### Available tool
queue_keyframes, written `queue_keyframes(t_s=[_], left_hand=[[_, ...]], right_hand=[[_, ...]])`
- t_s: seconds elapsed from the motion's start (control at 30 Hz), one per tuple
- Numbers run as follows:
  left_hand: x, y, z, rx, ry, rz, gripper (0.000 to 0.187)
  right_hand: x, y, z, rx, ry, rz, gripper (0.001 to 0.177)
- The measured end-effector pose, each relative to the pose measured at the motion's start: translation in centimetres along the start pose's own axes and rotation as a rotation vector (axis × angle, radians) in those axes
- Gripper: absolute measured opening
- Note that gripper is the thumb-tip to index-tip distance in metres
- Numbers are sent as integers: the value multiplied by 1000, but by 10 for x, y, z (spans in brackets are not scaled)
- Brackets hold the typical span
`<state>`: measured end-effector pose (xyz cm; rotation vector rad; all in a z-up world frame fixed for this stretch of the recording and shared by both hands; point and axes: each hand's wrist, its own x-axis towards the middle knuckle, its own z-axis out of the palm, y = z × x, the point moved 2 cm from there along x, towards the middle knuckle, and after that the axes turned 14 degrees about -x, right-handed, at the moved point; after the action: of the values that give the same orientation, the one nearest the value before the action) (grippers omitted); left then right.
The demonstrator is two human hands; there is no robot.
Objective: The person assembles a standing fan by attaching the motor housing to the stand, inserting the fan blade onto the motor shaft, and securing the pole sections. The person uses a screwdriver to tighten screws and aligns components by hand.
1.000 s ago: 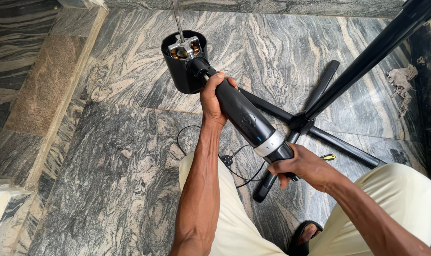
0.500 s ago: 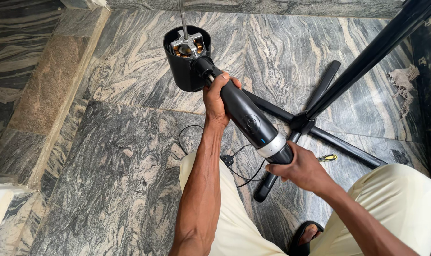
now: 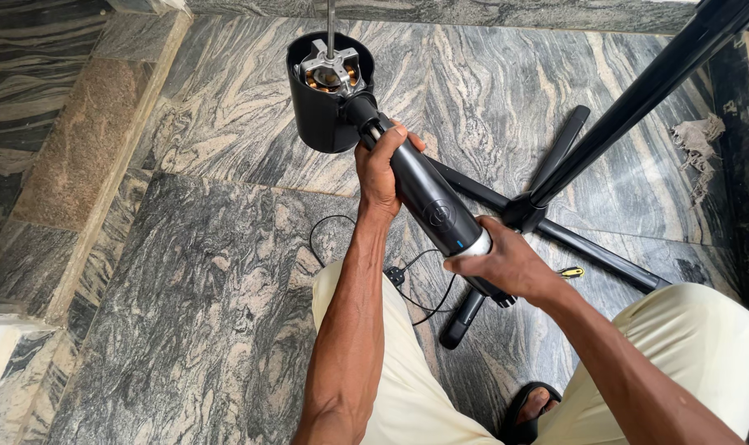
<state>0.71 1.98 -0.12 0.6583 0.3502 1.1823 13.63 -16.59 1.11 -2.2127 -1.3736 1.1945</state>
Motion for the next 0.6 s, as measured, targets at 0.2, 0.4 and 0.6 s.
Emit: queue_keyframes(t_s=[0.2, 0.4, 0.6], left_hand=[[2, -4, -5, -47, 113, 12, 19], [5, 3, -10, -88, 169, 30, 21], [8, 7, -13, -90, 149, 32, 26]], right_hand=[[-17, -13, 16, -356, 477, -99, 92], [-26, -5, 17, -309, 590, -294, 98], [-10, 13, -2, 113, 179, -36, 88]])
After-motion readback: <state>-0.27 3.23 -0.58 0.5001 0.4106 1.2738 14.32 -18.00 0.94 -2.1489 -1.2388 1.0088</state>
